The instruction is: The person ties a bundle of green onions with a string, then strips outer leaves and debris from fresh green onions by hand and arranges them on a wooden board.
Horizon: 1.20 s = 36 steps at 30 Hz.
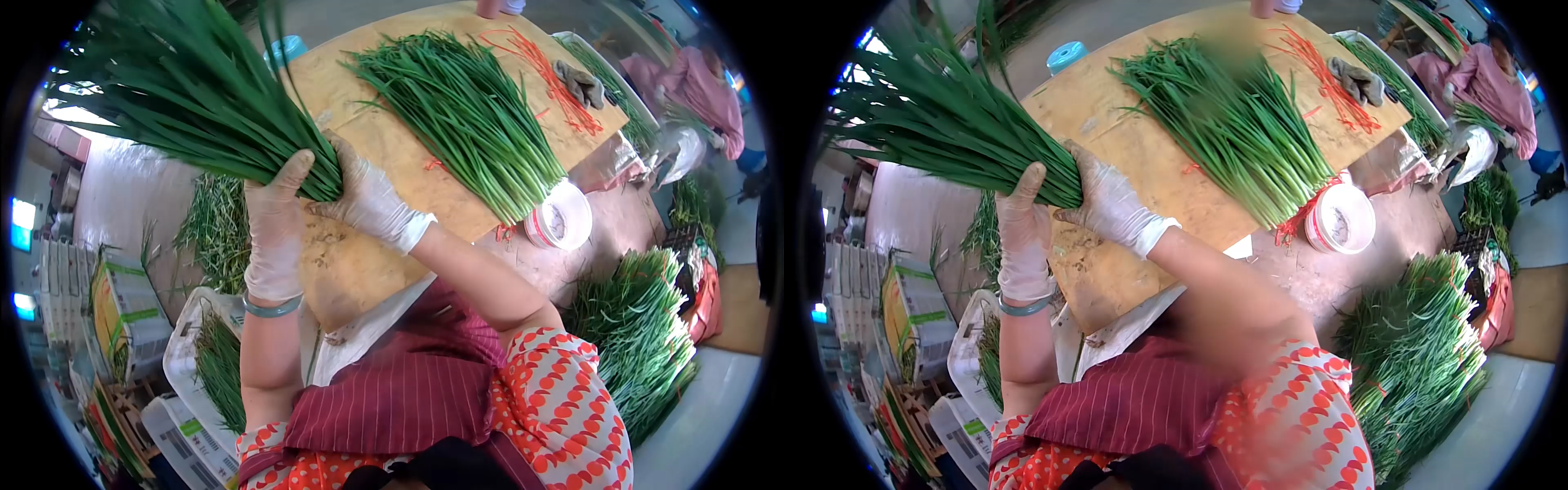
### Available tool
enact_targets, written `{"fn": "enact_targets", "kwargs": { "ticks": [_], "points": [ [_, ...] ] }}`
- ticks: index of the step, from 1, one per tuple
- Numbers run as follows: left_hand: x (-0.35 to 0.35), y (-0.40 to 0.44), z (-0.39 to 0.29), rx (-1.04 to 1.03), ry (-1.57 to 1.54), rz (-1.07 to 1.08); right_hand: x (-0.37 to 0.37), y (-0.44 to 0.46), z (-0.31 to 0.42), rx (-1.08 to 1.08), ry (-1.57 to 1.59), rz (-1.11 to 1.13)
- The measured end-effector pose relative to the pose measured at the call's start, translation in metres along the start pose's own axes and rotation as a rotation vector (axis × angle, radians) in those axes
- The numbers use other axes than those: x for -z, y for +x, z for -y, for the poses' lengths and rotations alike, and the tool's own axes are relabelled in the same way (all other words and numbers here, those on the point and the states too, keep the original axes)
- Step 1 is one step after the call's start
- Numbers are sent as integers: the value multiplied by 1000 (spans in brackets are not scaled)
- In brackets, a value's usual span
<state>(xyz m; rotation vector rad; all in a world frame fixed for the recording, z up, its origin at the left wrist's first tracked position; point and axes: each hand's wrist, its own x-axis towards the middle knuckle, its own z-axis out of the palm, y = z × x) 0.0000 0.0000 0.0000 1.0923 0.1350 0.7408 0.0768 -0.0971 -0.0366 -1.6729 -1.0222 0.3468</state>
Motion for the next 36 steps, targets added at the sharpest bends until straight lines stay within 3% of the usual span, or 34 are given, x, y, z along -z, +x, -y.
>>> {"fn": "enact_targets", "kwargs": {
  "ticks": [2,6,8,9,11,12,13,15,16,18,25,27,28,31,33,35,36],
  "points": [
    [0,0,7,-75,169,-3,-11,2,-11,203,19,-218],
    [-25,-5,40,-38,54,-15,7,-6,-30,17,109,-181],
    [-38,0,39,-13,6,-31,12,-2,-39,206,136,-297],
    [-48,3,34,15,-34,-49,26,0,-29,203,140,-303],
    [-81,15,21,87,-128,-1,77,-4,5,33,-62,-102],
    [-94,22,22,154,-223,43,93,-9,8,51,-198,-190],
    [-105,29,29,160,-227,44,116,-12,22,-72,-290,-146],
    [-126,51,47,429,-404,131,158,-14,23,-126,-330,-89],
    [-127,74,76,447,-330,198,178,-13,13,-93,-464,-70],
    [-159,80,97,705,-540,-13,213,-18,9,-234,-360,39],
    [-188,84,175,965,-251,-38,255,-31,-30,-581,-439,160],
    [-171,88,205,971,-265,6,255,-36,-45,-587,-420,154],
    [-143,101,244,799,-141,294,252,-39,-47,-571,-507,119],
    [-161,95,204,725,-1,501,245,-46,-53,-535,-659,40],
    [-180,95,170,1115,-161,43,243,-46,-55,-556,-769,-8],
    [-130,125,215,765,166,636,239,-47,-69,-553,-823,-17],
    [-126,132,208,879,304,623,237,-48,-73,-556,-873,-26]
  ]
}}
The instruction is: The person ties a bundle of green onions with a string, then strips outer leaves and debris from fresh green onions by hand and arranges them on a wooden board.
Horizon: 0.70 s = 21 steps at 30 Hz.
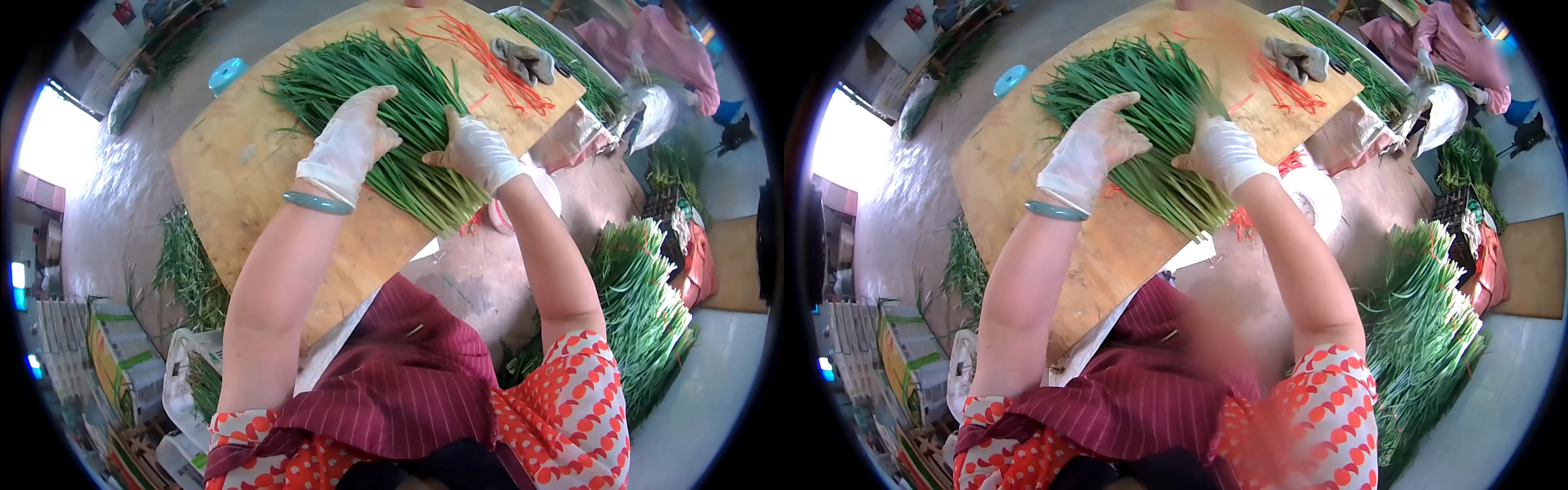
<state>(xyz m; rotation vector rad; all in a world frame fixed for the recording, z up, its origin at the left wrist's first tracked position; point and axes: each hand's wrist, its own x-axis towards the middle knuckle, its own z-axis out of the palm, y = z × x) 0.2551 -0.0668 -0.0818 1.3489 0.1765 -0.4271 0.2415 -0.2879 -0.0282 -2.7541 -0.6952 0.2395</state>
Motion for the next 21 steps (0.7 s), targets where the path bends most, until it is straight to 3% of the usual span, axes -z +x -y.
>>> {"fn": "enact_targets", "kwargs": {
  "ticks": [2,3,5,7,9,12,14,16,17,19,21],
  "points": [
    [-58,-68,-43,3,-506,-387,4,-4,4,-14,-33,-13],
    [-59,-87,-33,-2,-510,-400,6,-5,6,-40,-62,-30],
    [-58,-117,-16,-345,-374,-395,11,-9,6,-11,-61,-77],
    [-88,-156,-5,-333,-364,-438,17,-9,8,30,-196,-137],
    [-90,-159,48,-393,-232,-200,28,-18,25,65,-265,-239],
    [-122,-146,100,-334,-211,-297,20,-12,51,489,-3,-346],
    [-142,-145,92,-316,-549,-314,-5,1,73,739,-34,-277],
    [-138,-133,98,-292,-407,-339,-53,24,93,766,-456,-178],
    [-135,-129,99,-261,-261,-362,-63,25,100,790,-498,-129],
    [-133,-135,86,-185,-255,-351,-84,32,104,811,-600,-111],
    [-129,-139,80,-106,-248,-331,-86,32,105,867,-661,-264]
  ]
}}
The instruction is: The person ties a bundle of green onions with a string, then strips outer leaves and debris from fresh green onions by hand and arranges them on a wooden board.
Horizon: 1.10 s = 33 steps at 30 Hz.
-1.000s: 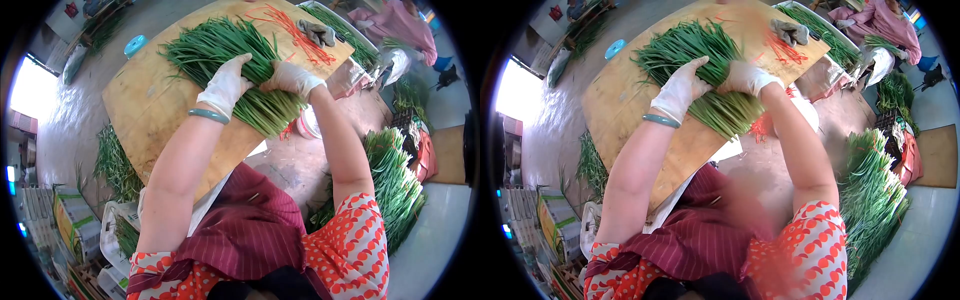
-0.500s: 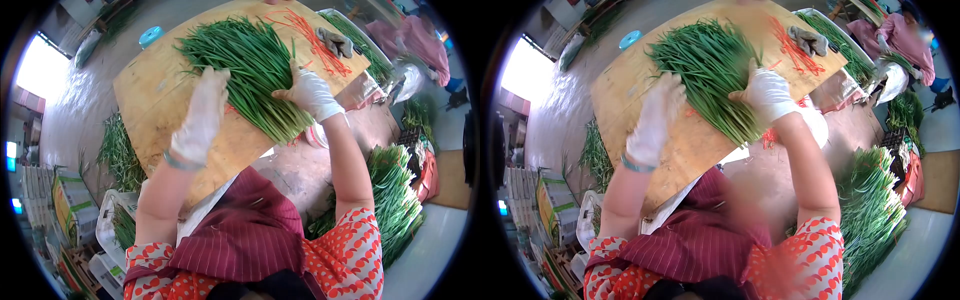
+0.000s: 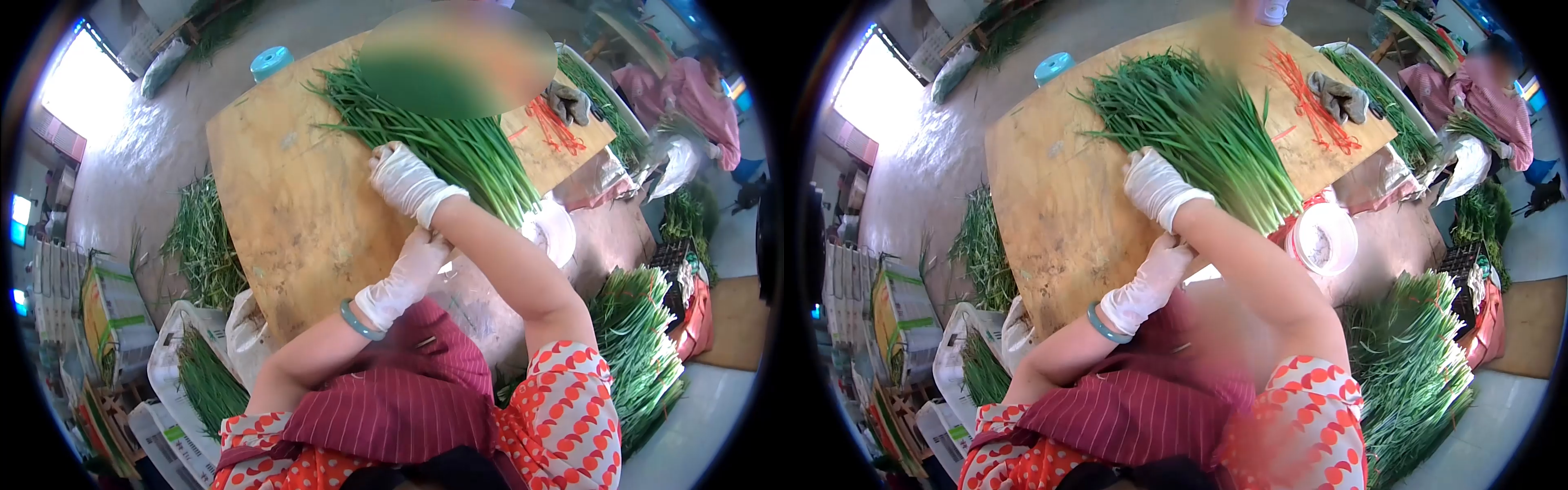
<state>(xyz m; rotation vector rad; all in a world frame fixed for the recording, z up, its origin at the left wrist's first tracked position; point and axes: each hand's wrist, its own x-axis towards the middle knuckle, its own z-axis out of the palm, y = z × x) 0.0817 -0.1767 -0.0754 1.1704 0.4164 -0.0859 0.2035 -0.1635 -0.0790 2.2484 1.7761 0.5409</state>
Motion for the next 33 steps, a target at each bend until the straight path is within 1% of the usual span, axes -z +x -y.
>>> {"fn": "enact_targets", "kwargs": {
  "ticks": [1,3,4,5,6,8,9,10,11,12,14,15,16,18,19,21,23,27,29,30,32,33],
  "points": [
    [3,1,1,-8,2,25,2,-1,-3,-7,-11,-2],
    [10,5,8,-16,6,51,5,-4,-5,83,-82,14],
    [15,10,13,-64,67,62,6,-7,-6,81,-86,12],
    [20,14,19,-113,129,72,7,-11,-8,74,-79,-72],
    [27,18,26,-118,131,74,8,-15,-10,68,-71,-157],
    [42,26,34,-254,97,-76,18,-23,-17,37,-78,-143],
    [42,25,25,-257,101,-71,29,-30,-24,52,43,-155],
    [39,20,12,-294,122,-222,34,-37,-30,69,167,-164],
    [36,19,4,-334,140,-374,33,-43,-36,40,215,-212],
    [35,26,5,-341,136,-372,33,-49,-41,43,208,-213],
    [32,45,11,-517,234,-432,34,-60,-47,-60,324,-314],
    [29,54,10,-537,224,-434,32,-61,-50,-96,352,-333],
    [25,62,8,-565,276,-441,33,-63,-53,-85,336,-339],
    [24,71,7,-596,329,-451,36,-67,-54,-168,424,-387],
    [24,75,6,-577,347,-467,32,-67,-56,-191,440,-371],
    [23,76,4,-562,367,-487,33,-68,-57,-203,459,-388],
    [20,74,-1,-620,443,-508,33,-67,-59,-224,499,-377],
    [19,75,-1,-637,460,-542,33,-65,-56,-257,473,-400],
    [18,75,-2,-739,568,-578,35,-65,-54,-293,463,-477],
    [17,76,-6,-760,568,-549,37,-65,-56,-315,437,-486],
    [16,72,-11,-749,715,-556,39,-66,-54,-337,440,-469],
    [17,73,-12,-761,733,-548,37,-65,-53,-377,431,-474]
  ]
}}
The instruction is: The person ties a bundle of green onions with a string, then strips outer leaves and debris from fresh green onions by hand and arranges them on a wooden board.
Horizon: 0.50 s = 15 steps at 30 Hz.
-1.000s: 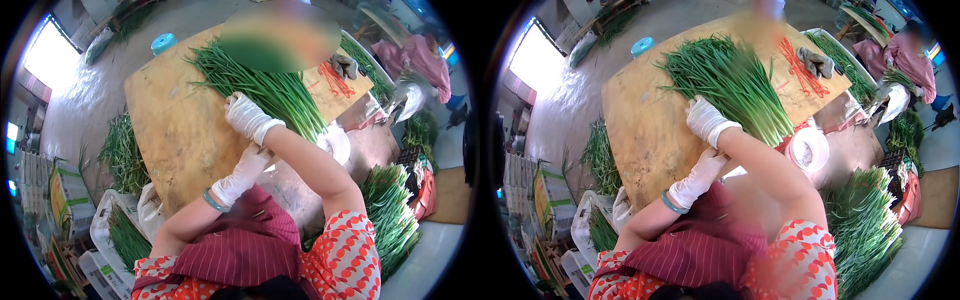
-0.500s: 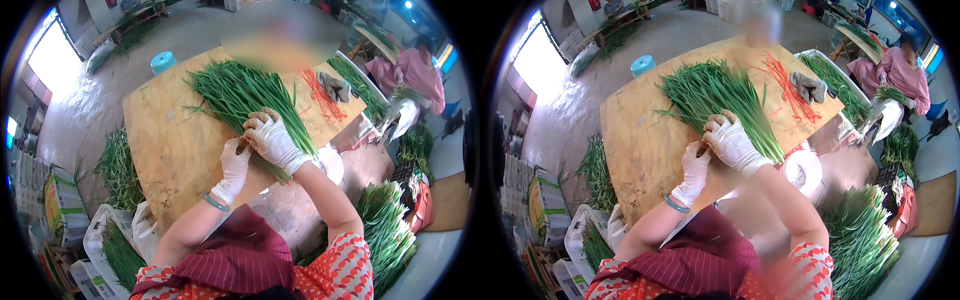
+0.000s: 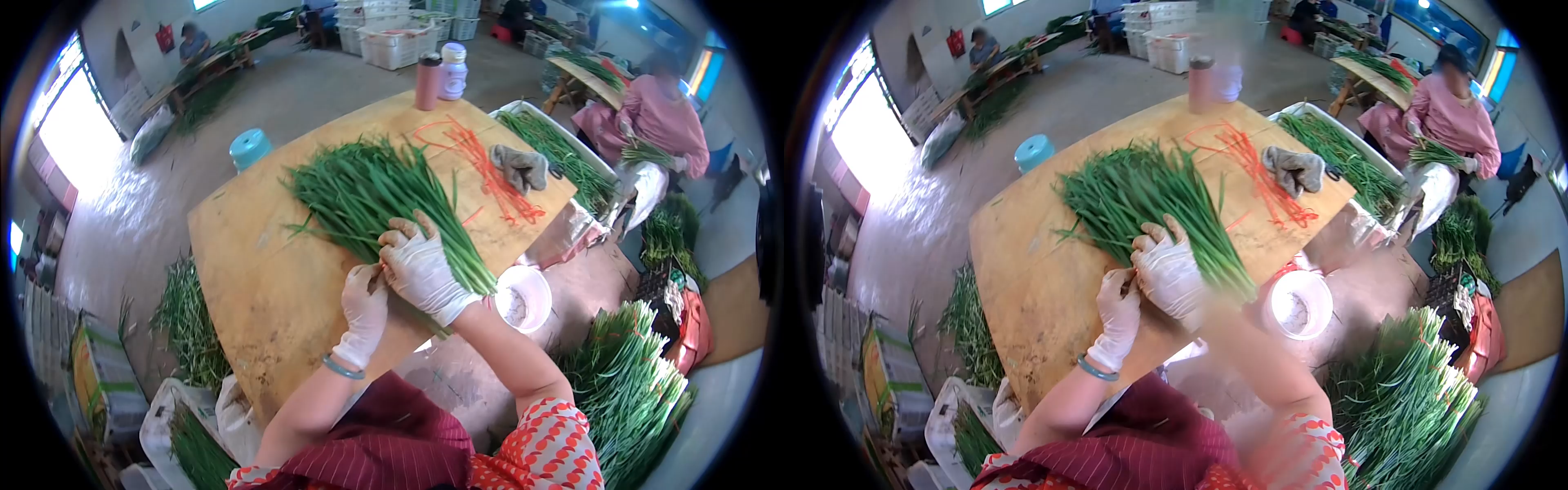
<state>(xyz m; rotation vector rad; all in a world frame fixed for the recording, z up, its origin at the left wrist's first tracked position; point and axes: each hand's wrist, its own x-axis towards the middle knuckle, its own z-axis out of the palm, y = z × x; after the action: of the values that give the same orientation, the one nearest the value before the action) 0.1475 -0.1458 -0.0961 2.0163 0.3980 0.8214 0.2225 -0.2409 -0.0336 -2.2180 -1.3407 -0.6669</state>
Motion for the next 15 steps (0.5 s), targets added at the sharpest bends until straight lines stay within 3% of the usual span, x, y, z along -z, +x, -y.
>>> {"fn": "enact_targets", "kwargs": {
  "ticks": [5,7,9,11,13,15],
  "points": [
    [-4,-4,11,37,-144,-28,7,1,8,-50,1,3],
    [-7,-6,13,276,-381,-53,28,8,6,-50,41,-24],
    [-10,-5,12,310,-462,-45,59,21,-13,-90,129,-146],
    [-7,-9,13,389,-607,-42,77,21,-46,-364,205,-123],
    [-4,-14,18,422,-610,32,60,8,-106,-478,83,-155],
    [-1,-10,7,500,-716,18,34,-17,-162,-439,-4,-141]
  ]
}}
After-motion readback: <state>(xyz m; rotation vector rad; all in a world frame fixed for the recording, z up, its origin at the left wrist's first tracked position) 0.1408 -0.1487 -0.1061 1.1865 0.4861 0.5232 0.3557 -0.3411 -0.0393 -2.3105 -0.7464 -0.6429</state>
